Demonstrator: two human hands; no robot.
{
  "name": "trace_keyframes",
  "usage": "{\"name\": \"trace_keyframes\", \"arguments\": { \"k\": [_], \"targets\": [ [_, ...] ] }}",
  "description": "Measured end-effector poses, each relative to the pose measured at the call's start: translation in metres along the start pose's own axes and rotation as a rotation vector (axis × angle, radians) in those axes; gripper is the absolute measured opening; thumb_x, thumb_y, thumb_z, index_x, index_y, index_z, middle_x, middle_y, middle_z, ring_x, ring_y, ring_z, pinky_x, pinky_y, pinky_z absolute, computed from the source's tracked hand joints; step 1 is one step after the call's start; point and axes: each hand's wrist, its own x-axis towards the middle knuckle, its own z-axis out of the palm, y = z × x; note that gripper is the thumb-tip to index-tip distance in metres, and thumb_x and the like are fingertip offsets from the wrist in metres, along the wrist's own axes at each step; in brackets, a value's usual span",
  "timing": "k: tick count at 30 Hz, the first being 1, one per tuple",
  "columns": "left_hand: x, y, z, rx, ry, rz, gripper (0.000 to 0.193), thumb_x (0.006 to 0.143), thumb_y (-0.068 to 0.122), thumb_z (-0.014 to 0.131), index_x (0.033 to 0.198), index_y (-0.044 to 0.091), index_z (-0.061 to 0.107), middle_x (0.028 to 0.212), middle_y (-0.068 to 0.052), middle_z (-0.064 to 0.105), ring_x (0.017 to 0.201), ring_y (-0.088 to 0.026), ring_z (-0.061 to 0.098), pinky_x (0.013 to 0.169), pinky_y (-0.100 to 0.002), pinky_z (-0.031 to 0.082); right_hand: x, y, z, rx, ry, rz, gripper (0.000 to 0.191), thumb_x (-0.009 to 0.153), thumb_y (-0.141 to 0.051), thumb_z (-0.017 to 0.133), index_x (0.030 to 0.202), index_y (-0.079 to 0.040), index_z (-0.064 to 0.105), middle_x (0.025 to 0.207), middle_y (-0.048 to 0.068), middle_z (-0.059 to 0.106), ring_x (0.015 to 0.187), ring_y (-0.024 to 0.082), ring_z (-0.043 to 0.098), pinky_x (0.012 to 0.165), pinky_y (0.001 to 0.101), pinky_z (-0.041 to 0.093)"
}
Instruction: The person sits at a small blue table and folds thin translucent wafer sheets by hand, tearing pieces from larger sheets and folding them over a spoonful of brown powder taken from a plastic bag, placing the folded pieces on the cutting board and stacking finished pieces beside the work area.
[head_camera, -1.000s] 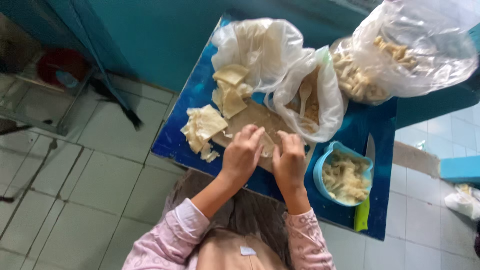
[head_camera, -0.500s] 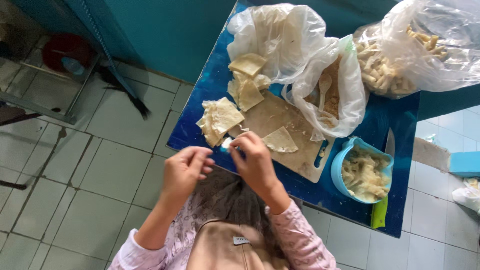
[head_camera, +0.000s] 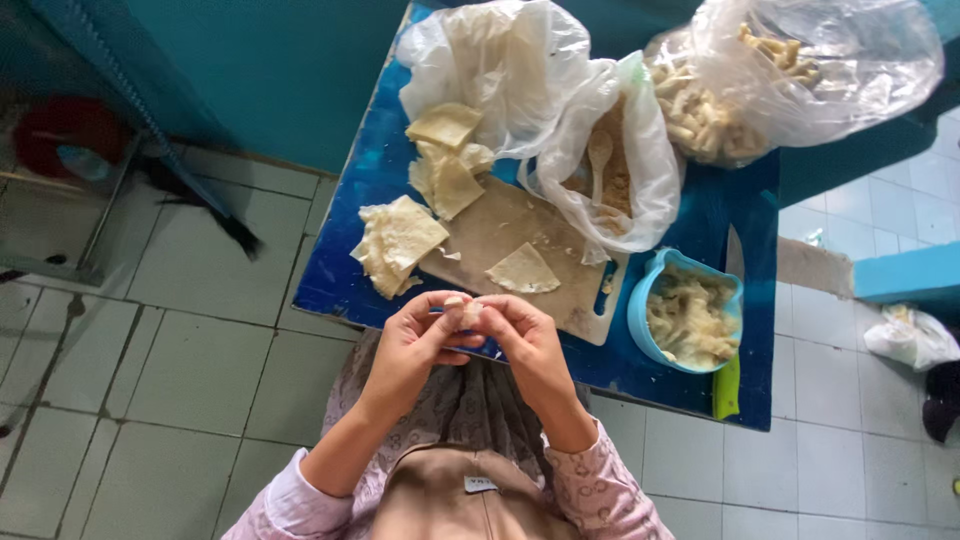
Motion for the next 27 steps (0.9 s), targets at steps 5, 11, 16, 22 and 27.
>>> {"name": "trace_keyframes", "arguments": {
  "k": [5,11,16,22,27],
  "targets": [
    [0.006,-0.004,0.013,0.15,0.071,0.077,0.023,0.097,0.026,0.067,0.11,0.008,0.07,0.092,-0.004,0.079,0.078,-0.009,0.076,0.06,-0.022,0.057,-0.005,0.016,-0.014,0.103,0.103,-0.054,0.014,0.097,-0.007,0.071,0.105,0.005,0.071,0.096,0.008,0.075,0.088,0.012,0.069,0.083,0.0268,0.055],
    [0.017,0.0,0.023,0.415,0.139,0.133,0.018,0.092,0.021,0.073,0.101,0.005,0.071,0.083,0.002,0.072,0.069,-0.006,0.069,0.055,-0.022,0.055,-0.007,0.016,-0.029,0.074,0.261,-0.026,0.011,0.095,-0.008,0.07,0.101,0.001,0.068,0.086,0.008,0.076,0.075,0.013,0.07,0.069,0.026,0.056],
    [0.032,0.003,0.031,0.671,0.124,0.29,0.018,0.094,0.018,0.071,0.097,0.001,0.074,0.081,-0.005,0.071,0.064,-0.011,0.068,0.057,-0.026,0.054,-0.003,0.011,-0.033,-0.308,0.455,-0.044,0.014,0.097,-0.013,0.069,0.095,0.0,0.073,0.076,0.004,0.073,0.066,0.008,0.067,0.056,0.0237,0.051],
    [0.056,0.004,0.046,0.87,0.13,0.504,0.015,0.091,0.016,0.072,0.094,0.001,0.071,0.086,-0.011,0.071,0.069,-0.023,0.072,0.064,-0.034,0.056,0.01,-0.004,-0.026,-0.919,0.651,-0.167,0.015,0.09,-0.02,0.073,0.087,-0.006,0.072,0.071,0.009,0.073,0.062,0.02,0.073,0.057,0.0342,0.054],
    [0.06,0.009,0.053,1.171,0.168,0.467,0.018,0.092,0.02,0.073,0.089,0.004,0.066,0.088,-0.011,0.07,0.076,-0.033,0.069,0.064,-0.043,0.053,0.019,-0.008,-0.022,-1.206,0.665,-0.079,0.018,0.088,-0.022,0.076,0.081,-0.009,0.067,0.072,0.01,0.073,0.067,0.034,0.07,0.058,0.0448,0.053]
  ]
}}
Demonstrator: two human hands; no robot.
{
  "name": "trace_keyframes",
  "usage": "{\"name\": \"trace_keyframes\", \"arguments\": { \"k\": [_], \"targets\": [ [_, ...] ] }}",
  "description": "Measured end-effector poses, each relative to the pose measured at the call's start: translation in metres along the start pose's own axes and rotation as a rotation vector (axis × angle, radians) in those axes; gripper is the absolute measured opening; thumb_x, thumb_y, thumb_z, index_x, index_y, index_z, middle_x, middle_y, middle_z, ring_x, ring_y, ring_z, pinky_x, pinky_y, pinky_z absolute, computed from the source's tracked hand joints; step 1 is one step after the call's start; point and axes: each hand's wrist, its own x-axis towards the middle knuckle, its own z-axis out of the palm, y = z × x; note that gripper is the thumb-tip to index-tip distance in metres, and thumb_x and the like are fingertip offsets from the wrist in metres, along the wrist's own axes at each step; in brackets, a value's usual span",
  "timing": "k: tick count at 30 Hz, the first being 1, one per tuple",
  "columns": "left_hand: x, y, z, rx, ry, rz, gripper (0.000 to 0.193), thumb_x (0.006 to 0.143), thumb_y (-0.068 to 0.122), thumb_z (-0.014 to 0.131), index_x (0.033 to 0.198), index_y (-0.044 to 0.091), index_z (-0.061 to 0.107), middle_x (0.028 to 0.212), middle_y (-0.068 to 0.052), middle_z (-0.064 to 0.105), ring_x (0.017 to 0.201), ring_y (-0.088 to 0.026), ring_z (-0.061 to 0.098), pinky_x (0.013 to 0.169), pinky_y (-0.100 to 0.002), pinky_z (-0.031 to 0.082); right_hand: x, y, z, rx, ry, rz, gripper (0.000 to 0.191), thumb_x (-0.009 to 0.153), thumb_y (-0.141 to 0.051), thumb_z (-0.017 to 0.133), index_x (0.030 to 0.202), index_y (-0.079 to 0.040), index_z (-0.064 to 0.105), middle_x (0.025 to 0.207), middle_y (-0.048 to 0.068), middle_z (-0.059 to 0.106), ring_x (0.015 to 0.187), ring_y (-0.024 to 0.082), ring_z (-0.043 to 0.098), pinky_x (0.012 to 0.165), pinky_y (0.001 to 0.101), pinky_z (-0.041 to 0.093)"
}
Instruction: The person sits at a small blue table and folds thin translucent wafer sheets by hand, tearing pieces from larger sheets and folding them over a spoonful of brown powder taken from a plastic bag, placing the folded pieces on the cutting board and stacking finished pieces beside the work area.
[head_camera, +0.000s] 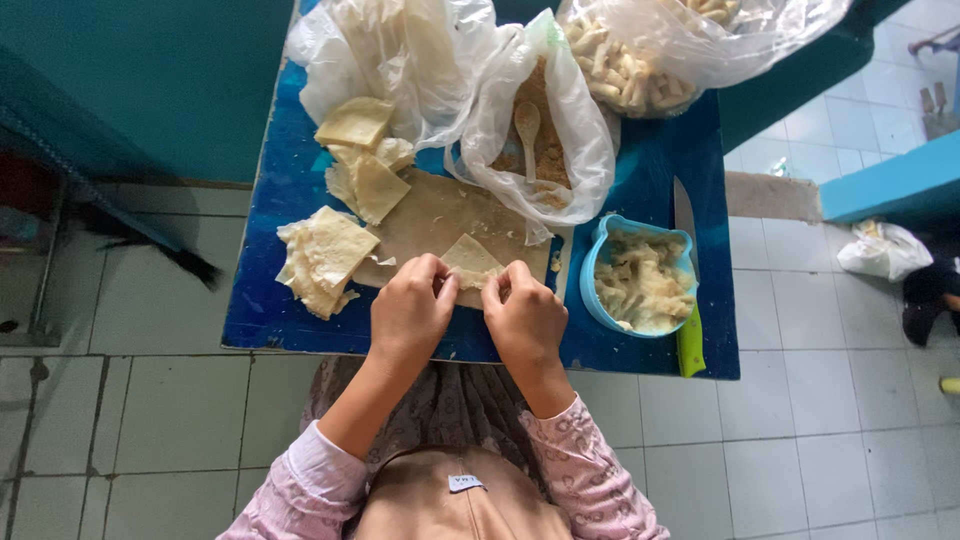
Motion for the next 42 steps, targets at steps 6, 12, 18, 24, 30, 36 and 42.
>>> {"name": "trace_keyframes", "arguments": {
  "k": [6,12,18,24,30,36,42],
  "targets": [
    [-0.004,0.004,-0.008,0.101,0.012,0.122,0.016,0.092,0.018,0.07,0.101,0.008,0.064,0.102,-0.012,0.062,0.078,-0.035,0.067,0.061,-0.045,0.052,-0.015,0.024,-0.036,-0.076,0.157,-0.198,0.016,0.09,-0.013,0.073,0.105,-0.01,0.069,0.105,0.009,0.067,0.1,0.032,0.065,0.086,0.0443,0.05],
    [-0.007,0.002,-0.013,0.071,0.065,0.146,0.01,0.098,0.018,0.069,0.104,0.012,0.066,0.106,-0.009,0.062,0.08,-0.031,0.069,0.064,-0.042,0.055,-0.026,0.074,-0.107,-0.385,0.053,-0.292,0.027,0.078,-0.016,0.077,0.105,-0.01,0.071,0.132,0.015,0.059,0.134,0.038,0.046,0.107,0.0536,0.036],
    [-0.002,0.003,-0.017,0.288,0.072,0.067,0.03,0.088,0.032,0.076,0.099,0.008,0.063,0.1,-0.011,0.059,0.089,-0.033,0.066,0.066,-0.044,0.054,-0.024,0.074,-0.122,-0.511,0.047,-0.337,0.021,0.078,-0.012,0.078,0.098,-0.009,0.071,0.133,0.015,0.06,0.138,0.036,0.046,0.114,0.0533,0.035],
    [0.012,0.002,-0.005,0.294,-0.102,0.003,0.025,0.089,0.032,0.074,0.09,0.011,0.062,0.098,-0.009,0.06,0.093,-0.032,0.065,0.071,-0.046,0.054,-0.011,0.046,-0.12,-0.022,-0.021,-0.304,0.024,0.081,-0.006,0.074,0.104,-0.007,0.069,0.13,0.015,0.063,0.126,0.032,0.057,0.109,0.0462,0.042],
    [0.02,0.003,-0.009,0.301,-0.209,-0.096,0.017,0.091,0.026,0.068,0.095,0.011,0.061,0.095,-0.01,0.069,0.09,-0.034,0.07,0.074,-0.048,0.054,0.034,0.004,-0.045,0.017,-0.111,-0.719,0.038,0.086,0.006,0.06,0.122,-0.005,0.067,0.146,0.022,0.052,0.138,0.04,0.049,0.115,0.0485,0.039],
    [0.023,-0.006,-0.035,0.214,-0.261,-0.135,0.034,0.082,0.025,0.072,0.109,0.009,0.058,0.096,-0.013,0.073,0.092,-0.036,0.069,0.075,-0.05,0.053,0.043,-0.001,-0.026,-0.112,-0.173,-0.813,0.047,0.082,0.005,0.059,0.127,-0.007,0.066,0.154,0.019,0.045,0.145,0.037,0.042,0.118,0.0474,0.035],
    [0.02,-0.012,-0.032,0.162,-0.237,-0.187,0.031,0.088,0.033,0.071,0.106,0.011,0.061,0.095,-0.01,0.074,0.093,-0.033,0.071,0.078,-0.047,0.055,0.041,0.0,-0.014,-0.425,-0.137,-1.005,0.051,0.093,-0.01,0.058,0.144,-0.013,0.058,0.162,0.012,0.04,0.149,0.031,0.036,0.123,0.0495,0.025]
  ]
}}
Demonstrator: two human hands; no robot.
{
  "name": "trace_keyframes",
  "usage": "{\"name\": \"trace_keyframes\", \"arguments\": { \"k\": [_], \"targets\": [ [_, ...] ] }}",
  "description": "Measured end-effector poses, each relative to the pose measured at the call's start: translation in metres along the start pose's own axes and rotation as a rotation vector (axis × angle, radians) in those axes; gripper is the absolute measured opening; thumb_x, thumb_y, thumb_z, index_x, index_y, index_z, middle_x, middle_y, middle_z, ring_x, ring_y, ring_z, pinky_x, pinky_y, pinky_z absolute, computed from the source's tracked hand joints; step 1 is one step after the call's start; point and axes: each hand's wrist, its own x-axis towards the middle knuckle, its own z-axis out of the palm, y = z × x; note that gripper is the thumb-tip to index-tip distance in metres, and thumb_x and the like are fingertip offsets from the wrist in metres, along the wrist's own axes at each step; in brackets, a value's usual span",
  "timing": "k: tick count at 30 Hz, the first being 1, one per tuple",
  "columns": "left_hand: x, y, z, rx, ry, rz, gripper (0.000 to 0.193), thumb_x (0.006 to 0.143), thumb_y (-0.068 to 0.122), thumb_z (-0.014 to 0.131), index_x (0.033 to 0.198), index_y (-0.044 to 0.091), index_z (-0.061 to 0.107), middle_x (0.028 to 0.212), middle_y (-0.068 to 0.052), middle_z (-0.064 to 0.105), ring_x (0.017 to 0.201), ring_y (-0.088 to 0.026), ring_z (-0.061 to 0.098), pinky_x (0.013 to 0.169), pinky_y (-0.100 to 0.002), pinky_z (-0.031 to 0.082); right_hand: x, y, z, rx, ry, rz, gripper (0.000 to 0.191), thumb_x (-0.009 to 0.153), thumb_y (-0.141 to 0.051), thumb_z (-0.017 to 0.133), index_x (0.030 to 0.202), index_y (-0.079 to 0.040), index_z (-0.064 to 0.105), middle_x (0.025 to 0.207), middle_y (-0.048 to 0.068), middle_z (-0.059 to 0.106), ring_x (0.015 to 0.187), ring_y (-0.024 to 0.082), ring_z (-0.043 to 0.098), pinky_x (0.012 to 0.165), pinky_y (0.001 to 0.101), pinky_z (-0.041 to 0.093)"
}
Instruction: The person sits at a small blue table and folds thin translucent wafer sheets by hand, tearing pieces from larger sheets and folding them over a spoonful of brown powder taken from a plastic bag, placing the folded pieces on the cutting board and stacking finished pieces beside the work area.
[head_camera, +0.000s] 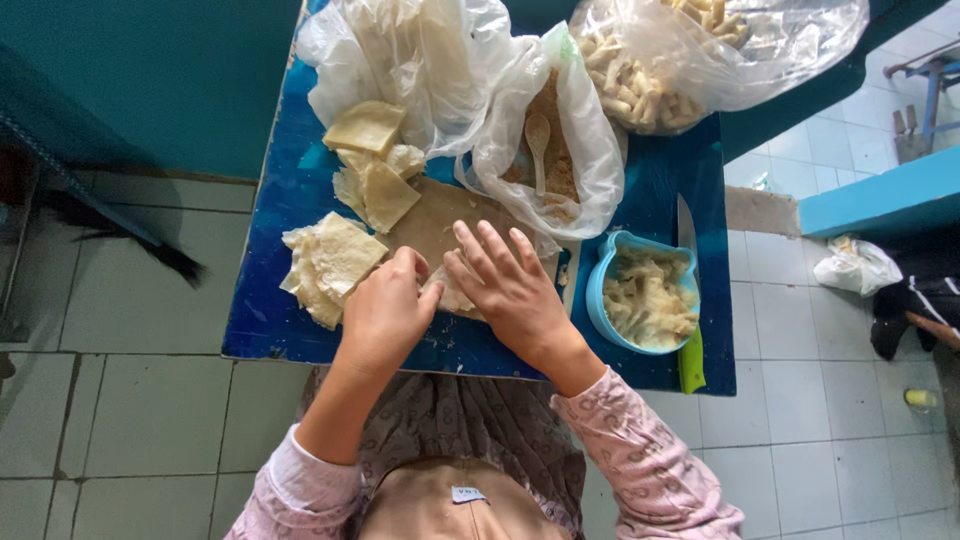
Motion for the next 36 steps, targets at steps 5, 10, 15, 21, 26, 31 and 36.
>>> {"name": "trace_keyframes", "arguments": {
  "k": [5,10,15,21,26,31,36],
  "targets": [
    [0.0,-0.002,0.007,0.029,0.033,-0.004,0.026,0.09,0.033,0.07,0.102,0.012,0.062,0.098,-0.009,0.073,0.093,-0.034,0.07,0.076,-0.048,0.055,0.0,0.007,-0.004,-0.188,-0.005,0.011,0.054,0.094,-0.015,0.057,0.147,-0.019,0.055,0.163,0.009,0.038,0.15,0.03,0.035,0.124,0.0534,0.02],
    [0.0,-0.004,0.006,0.059,0.029,-0.011,0.025,0.091,0.034,0.069,0.1,0.012,0.062,0.098,-0.009,0.073,0.093,-0.034,0.07,0.077,-0.049,0.055,-0.012,0.011,-0.021,-0.122,0.136,0.193,0.04,0.096,-0.004,0.063,0.136,-0.008,0.065,0.162,0.014,0.043,0.152,0.032,0.036,0.126,0.0546,0.024],
    [-0.004,-0.007,0.002,0.195,0.045,-0.014,0.032,0.092,0.042,0.067,0.092,0.009,0.066,0.092,-0.014,0.073,0.085,-0.037,0.072,0.074,-0.051,0.056,-0.084,0.001,-0.047,0.123,0.351,0.699,0.047,0.077,0.015,0.052,0.116,-0.005,0.069,0.148,0.017,0.055,0.148,0.04,0.043,0.123,0.0544,0.034],
    [-0.003,-0.006,0.0,0.308,0.035,-0.02,0.035,0.094,0.044,0.066,0.085,0.011,0.071,0.086,-0.015,0.074,0.082,-0.038,0.072,0.073,-0.051,0.057,-0.134,-0.019,-0.033,0.064,0.294,0.855,0.056,0.073,0.015,0.051,0.124,-0.002,0.068,0.15,0.02,0.052,0.147,0.046,0.04,0.121,0.058,0.031],
    [-0.005,-0.003,0.003,0.257,0.091,0.007,0.029,0.093,0.038,0.067,0.087,0.01,0.07,0.086,-0.013,0.074,0.08,-0.038,0.071,0.07,-0.051,0.056,-0.138,-0.037,-0.048,-0.082,0.23,0.799,0.048,0.073,0.012,0.057,0.116,-0.002,0.07,0.143,0.02,0.053,0.141,0.045,0.042,0.118,0.0623,0.027],
    [-0.012,0.002,0.008,0.207,0.191,0.09,0.02,0.095,0.029,0.064,0.092,0.009,0.062,0.093,-0.012,0.07,0.08,-0.038,0.07,0.066,-0.05,0.055,-0.112,-0.021,-0.056,0.231,0.488,0.786,0.024,0.09,0.009,0.06,0.11,-0.001,0.068,0.118,0.016,0.063,0.115,0.036,0.064,0.1,0.0453,0.051],
    [-0.019,0.006,0.007,0.185,0.159,0.107,0.018,0.093,0.025,0.066,0.096,0.009,0.058,0.097,-0.013,0.064,0.083,-0.036,0.068,0.066,-0.049,0.055,-0.01,0.046,0.004,0.396,0.536,0.707,0.008,0.094,0.002,0.065,0.101,-0.002,0.068,0.1,0.017,0.066,0.094,0.036,0.068,0.078,0.0431,0.055]
  ]
}}
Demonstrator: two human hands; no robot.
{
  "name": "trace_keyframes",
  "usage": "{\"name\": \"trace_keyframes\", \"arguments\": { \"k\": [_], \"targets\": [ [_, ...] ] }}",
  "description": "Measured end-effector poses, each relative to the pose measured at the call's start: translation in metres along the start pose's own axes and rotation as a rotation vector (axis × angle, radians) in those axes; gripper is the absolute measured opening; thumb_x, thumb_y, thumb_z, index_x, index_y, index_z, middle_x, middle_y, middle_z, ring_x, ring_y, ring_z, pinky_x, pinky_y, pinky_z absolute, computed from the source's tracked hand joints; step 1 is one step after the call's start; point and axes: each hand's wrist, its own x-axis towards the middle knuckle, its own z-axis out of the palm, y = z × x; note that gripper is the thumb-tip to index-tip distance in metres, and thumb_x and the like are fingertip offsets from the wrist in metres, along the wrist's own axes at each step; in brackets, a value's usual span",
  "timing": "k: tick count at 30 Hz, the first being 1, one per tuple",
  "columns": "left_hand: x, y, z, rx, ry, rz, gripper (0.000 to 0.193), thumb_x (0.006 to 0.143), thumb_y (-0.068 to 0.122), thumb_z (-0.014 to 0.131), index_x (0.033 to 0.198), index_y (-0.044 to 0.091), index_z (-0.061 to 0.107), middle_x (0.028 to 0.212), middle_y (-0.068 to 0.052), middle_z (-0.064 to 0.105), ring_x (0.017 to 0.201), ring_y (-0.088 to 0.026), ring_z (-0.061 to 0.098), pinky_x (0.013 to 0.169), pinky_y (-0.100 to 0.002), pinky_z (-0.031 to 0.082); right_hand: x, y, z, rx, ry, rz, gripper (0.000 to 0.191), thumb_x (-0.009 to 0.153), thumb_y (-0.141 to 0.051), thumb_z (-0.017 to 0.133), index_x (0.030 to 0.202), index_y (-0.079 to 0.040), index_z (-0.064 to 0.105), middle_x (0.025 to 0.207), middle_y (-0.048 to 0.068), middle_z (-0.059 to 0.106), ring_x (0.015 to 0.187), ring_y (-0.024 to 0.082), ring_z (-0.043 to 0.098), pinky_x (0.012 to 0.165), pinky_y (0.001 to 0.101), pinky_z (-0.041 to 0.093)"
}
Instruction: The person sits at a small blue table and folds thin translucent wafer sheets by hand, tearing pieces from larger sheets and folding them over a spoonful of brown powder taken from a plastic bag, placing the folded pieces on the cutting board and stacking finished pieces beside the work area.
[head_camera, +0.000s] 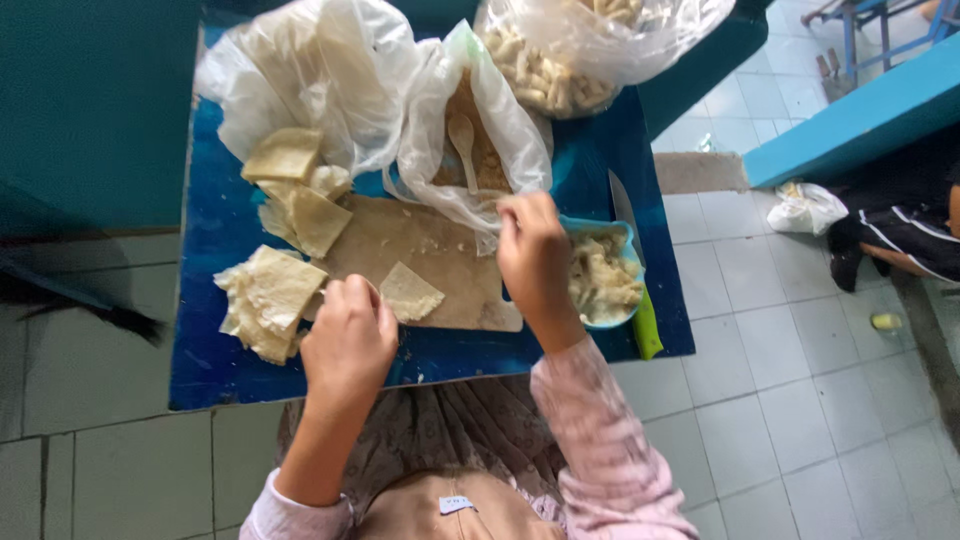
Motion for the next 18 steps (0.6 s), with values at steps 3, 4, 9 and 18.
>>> {"name": "trace_keyframes", "arguments": {
  "k": [3,4,9,18],
  "targets": [
    [-0.001,0.001,-0.001,-0.032,0.0,-0.002,0.02,0.091,0.025,0.067,0.1,0.009,0.058,0.098,-0.012,0.065,0.084,-0.036,0.068,0.066,-0.049,0.055,0.048,0.019,0.055,-0.271,-0.187,0.252,0.018,0.098,-0.022,0.067,0.093,-0.006,0.071,0.104,0.017,0.067,0.095,0.041,0.067,0.078,0.0495,0.052],
    [-0.002,0.002,-0.001,-0.064,0.018,0.003,0.02,0.091,0.024,0.066,0.102,0.009,0.058,0.099,-0.012,0.065,0.084,-0.036,0.068,0.065,-0.048,0.055,0.056,0.024,0.065,-0.32,-0.228,0.276,0.019,0.093,-0.025,0.068,0.092,-0.006,0.071,0.104,0.017,0.066,0.095,0.041,0.066,0.078,0.0501,0.052],
    [0.003,-0.005,-0.003,-0.117,-0.001,0.003,0.02,0.092,0.027,0.066,0.098,0.009,0.059,0.097,-0.01,0.066,0.083,-0.035,0.068,0.066,-0.047,0.055,0.079,0.036,0.083,-0.395,-0.276,0.371,0.017,0.081,-0.021,0.072,0.087,-0.006,0.069,0.101,0.018,0.066,0.093,0.041,0.066,0.075,0.0532,0.052],
    [0.003,-0.007,-0.006,-0.136,-0.05,-0.011,0.016,0.093,0.026,0.065,0.094,0.01,0.062,0.095,-0.009,0.066,0.083,-0.034,0.068,0.065,-0.047,0.055,0.092,0.052,0.084,-0.1,0.054,0.267,0.004,0.083,-0.006,0.072,0.082,-0.005,0.069,0.078,0.014,0.073,0.074,0.033,0.073,0.066,0.0422,0.056]
  ]
}}
